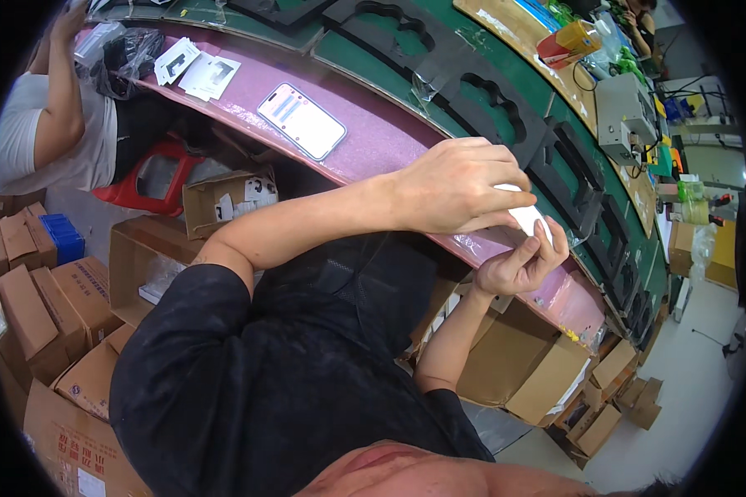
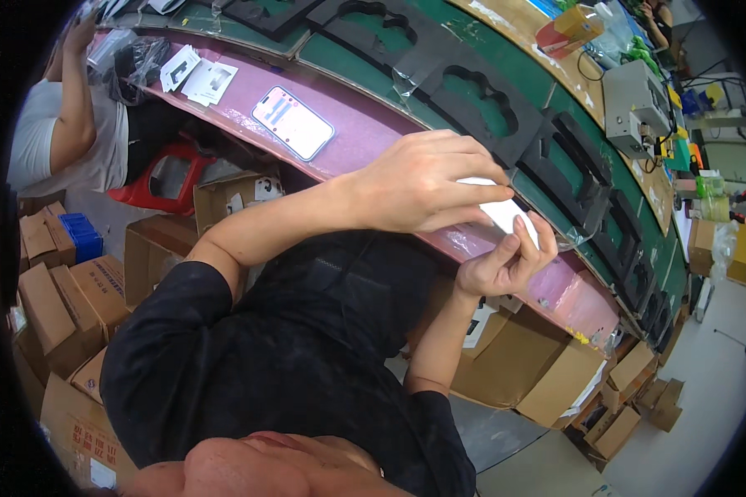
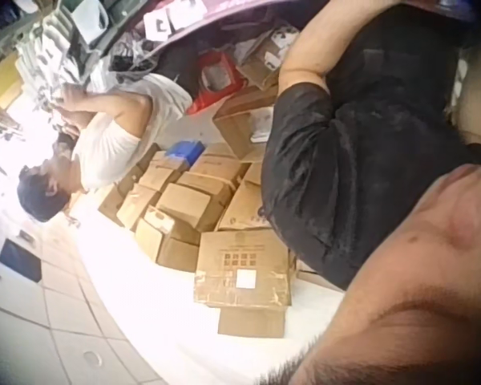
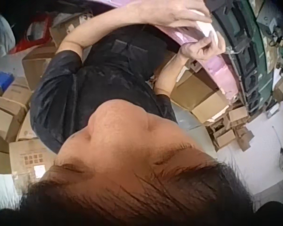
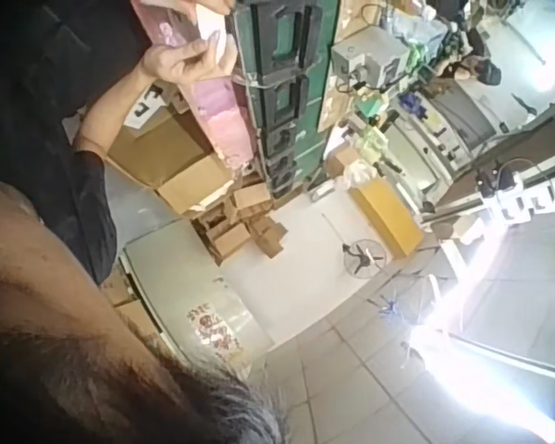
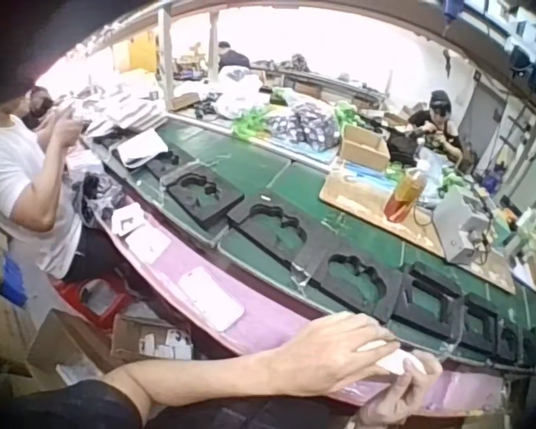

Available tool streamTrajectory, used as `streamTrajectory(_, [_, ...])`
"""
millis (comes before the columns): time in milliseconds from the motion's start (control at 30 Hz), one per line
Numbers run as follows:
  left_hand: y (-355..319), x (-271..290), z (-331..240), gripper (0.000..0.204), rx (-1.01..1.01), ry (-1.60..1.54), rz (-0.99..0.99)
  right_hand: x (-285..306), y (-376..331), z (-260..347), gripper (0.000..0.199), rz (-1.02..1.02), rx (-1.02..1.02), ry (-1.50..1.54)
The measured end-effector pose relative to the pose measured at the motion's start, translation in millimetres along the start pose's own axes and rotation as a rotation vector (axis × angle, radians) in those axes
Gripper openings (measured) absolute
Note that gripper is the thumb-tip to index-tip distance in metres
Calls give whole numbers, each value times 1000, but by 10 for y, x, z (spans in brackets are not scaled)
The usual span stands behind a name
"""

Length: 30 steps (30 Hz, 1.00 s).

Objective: The person folds and closes the flaps of product boxes by hand and places the packaged boxes into a large container.

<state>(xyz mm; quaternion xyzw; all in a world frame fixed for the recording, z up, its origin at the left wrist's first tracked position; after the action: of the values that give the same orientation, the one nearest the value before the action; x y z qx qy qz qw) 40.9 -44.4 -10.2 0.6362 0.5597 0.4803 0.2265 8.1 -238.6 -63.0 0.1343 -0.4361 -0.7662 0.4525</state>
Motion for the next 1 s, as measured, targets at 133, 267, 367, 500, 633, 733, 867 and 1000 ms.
streamTrajectory(133, [-285,557,69,32,221,44,-83,65,-25,21,22,8,38,-16])
streamTrajectory(267, [-1069,1439,691,45,678,516,-13,50,-36,94,22,-5,61,-4])
streamTrajectory(367, [-1648,1848,1101,67,916,765,110,13,-21,95,21,-4,62,18])
streamTrajectory(500, [-2006,1882,1329,92,1043,854,261,11,-8,90,20,5,43,32])
streamTrajectory(633, [-2101,2085,1499,77,1141,757,351,13,-28,112,20,6,41,39])
streamTrajectory(733, [-2081,2160,1462,49,1181,720,138,25,-30,114,19,0,38,46])
streamTrajectory(867, [-1450,1934,1043,37,808,725,-8,70,-7,76,20,-1,5,30])
streamTrajectory(1000, [-697,1357,377,39,626,282,-88,0,44,116,24,-1,-14,6])
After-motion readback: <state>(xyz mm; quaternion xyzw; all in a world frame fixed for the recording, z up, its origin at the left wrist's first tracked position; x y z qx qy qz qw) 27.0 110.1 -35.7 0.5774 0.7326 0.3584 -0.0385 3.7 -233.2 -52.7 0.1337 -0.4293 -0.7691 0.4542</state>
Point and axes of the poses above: each hand's wrist, its own y-axis towards the middle knuckle, its own x-axis out of the back of the hand, z = x × y, the point moved 6 cm from there along y, towards the middle knuckle, and after that the axes turned 5 degrees about -y, right-handed, at the moved point
